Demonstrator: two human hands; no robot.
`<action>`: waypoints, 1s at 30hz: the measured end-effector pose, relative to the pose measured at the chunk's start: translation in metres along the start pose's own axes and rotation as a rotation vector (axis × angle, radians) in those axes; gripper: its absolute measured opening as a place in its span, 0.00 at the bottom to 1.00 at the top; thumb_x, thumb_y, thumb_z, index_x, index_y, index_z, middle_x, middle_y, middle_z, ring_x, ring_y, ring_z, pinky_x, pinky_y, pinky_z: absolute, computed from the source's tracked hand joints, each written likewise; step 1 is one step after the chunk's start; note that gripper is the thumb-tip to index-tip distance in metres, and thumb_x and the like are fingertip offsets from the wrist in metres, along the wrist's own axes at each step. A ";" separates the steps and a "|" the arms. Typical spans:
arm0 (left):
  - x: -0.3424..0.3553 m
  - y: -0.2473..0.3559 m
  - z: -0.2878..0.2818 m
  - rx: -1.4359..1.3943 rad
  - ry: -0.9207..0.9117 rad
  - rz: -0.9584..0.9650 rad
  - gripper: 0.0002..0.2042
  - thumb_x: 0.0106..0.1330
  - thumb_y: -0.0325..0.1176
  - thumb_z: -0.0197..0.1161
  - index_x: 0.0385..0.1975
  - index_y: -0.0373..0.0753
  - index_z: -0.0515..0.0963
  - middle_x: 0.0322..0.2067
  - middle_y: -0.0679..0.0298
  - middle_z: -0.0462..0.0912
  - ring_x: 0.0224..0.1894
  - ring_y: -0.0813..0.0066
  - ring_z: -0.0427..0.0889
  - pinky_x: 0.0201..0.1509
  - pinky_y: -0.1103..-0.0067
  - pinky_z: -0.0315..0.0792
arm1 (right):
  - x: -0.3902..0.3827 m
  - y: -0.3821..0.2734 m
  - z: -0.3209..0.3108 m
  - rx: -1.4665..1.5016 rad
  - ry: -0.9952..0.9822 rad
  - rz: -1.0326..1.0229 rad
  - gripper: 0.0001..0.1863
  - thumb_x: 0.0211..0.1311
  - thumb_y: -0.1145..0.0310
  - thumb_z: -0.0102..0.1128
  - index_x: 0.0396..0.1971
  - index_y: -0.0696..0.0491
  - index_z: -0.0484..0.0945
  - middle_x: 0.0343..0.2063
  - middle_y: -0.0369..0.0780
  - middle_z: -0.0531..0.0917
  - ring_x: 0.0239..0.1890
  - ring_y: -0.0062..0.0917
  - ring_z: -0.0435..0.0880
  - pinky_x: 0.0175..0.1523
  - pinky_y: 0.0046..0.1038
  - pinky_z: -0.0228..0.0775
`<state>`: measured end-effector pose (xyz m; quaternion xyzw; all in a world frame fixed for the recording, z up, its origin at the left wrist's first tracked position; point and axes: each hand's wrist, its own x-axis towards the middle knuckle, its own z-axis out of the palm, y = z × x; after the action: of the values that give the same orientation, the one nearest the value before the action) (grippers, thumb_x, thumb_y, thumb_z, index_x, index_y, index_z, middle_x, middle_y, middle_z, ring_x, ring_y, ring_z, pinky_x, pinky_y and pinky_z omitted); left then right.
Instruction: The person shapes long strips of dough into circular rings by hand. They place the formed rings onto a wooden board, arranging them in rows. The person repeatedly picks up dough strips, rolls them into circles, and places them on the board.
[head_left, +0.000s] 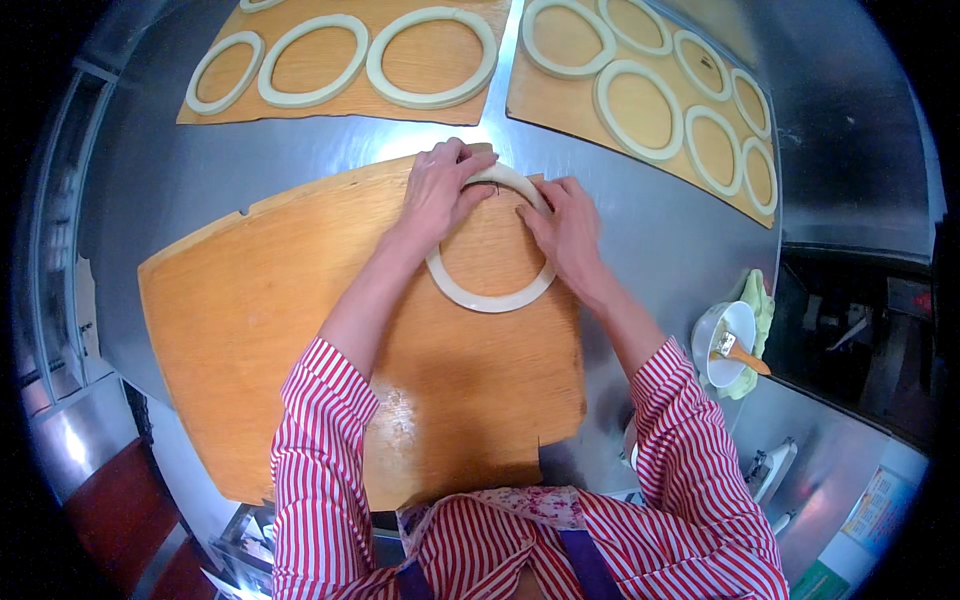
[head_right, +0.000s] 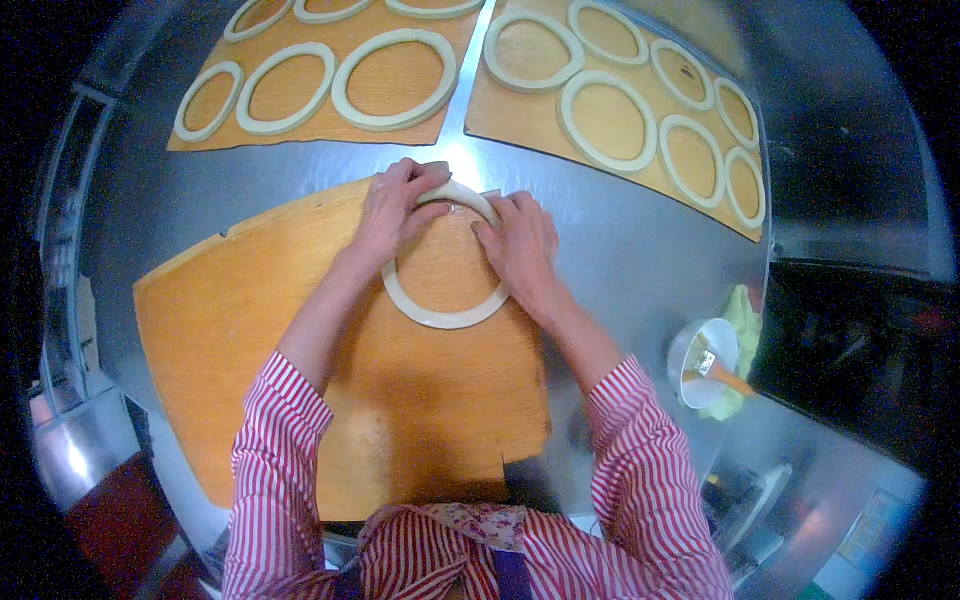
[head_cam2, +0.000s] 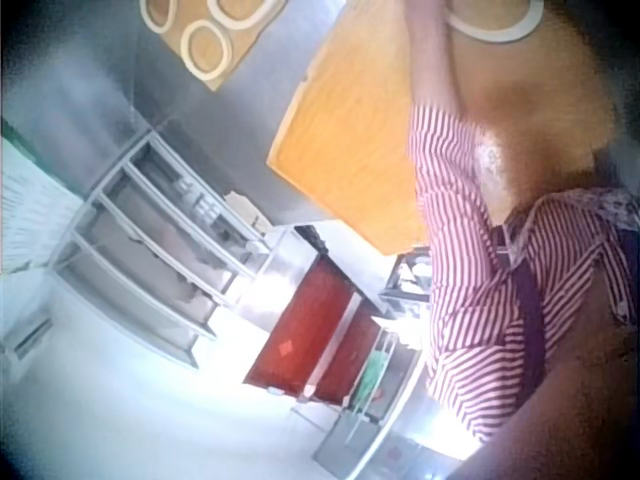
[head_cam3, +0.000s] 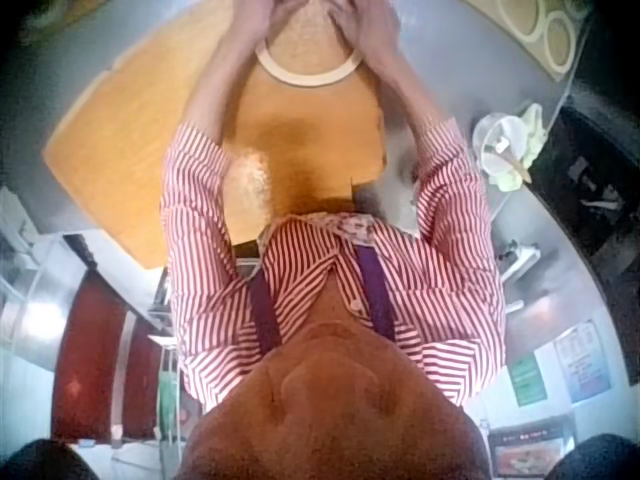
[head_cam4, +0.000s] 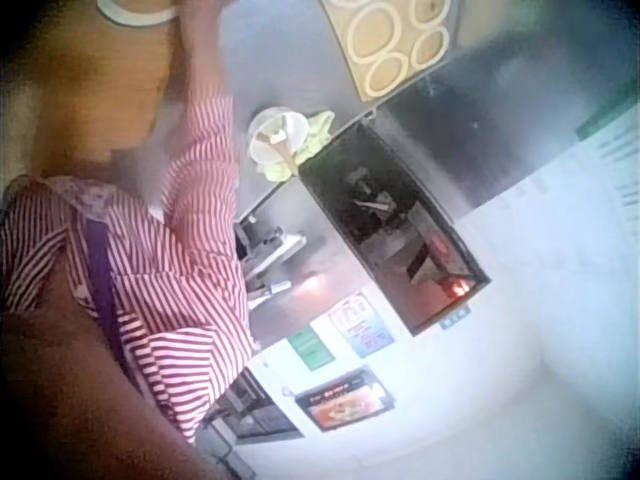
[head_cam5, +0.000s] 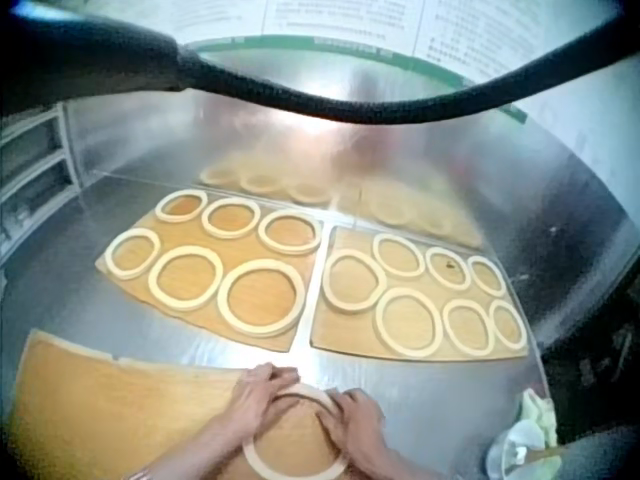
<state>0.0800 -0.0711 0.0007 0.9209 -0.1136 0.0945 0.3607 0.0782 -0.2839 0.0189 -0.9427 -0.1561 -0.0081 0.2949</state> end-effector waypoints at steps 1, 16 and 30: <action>-0.003 -0.006 0.002 0.027 0.008 0.048 0.15 0.58 0.33 0.71 0.46 0.42 0.84 0.42 0.59 0.79 0.47 0.58 0.76 0.52 0.65 0.69 | -0.004 -0.001 -0.001 -0.016 -0.001 0.000 0.18 0.56 0.64 0.69 0.46 0.53 0.83 0.38 0.43 0.80 0.41 0.41 0.80 0.48 0.39 0.74; 0.011 -0.006 -0.015 0.137 -0.034 0.018 0.20 0.60 0.37 0.70 0.53 0.44 0.82 0.42 0.59 0.77 0.46 0.61 0.77 0.51 0.66 0.67 | 0.002 0.001 -0.001 0.120 0.013 0.075 0.17 0.58 0.65 0.66 0.46 0.56 0.82 0.41 0.45 0.79 0.45 0.41 0.80 0.51 0.40 0.74; -0.041 0.014 -0.029 0.076 0.117 -0.372 0.30 0.54 0.24 0.62 0.62 0.33 0.71 0.46 0.50 0.76 0.51 0.50 0.76 0.58 0.61 0.69 | -0.021 -0.006 -0.018 0.070 -0.107 0.139 0.37 0.51 0.67 0.70 0.62 0.61 0.68 0.53 0.50 0.74 0.54 0.46 0.77 0.61 0.42 0.70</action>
<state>0.0340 -0.0555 0.0199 0.9319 0.0833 0.0838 0.3429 0.0580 -0.2957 0.0351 -0.9394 -0.1061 0.0684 0.3186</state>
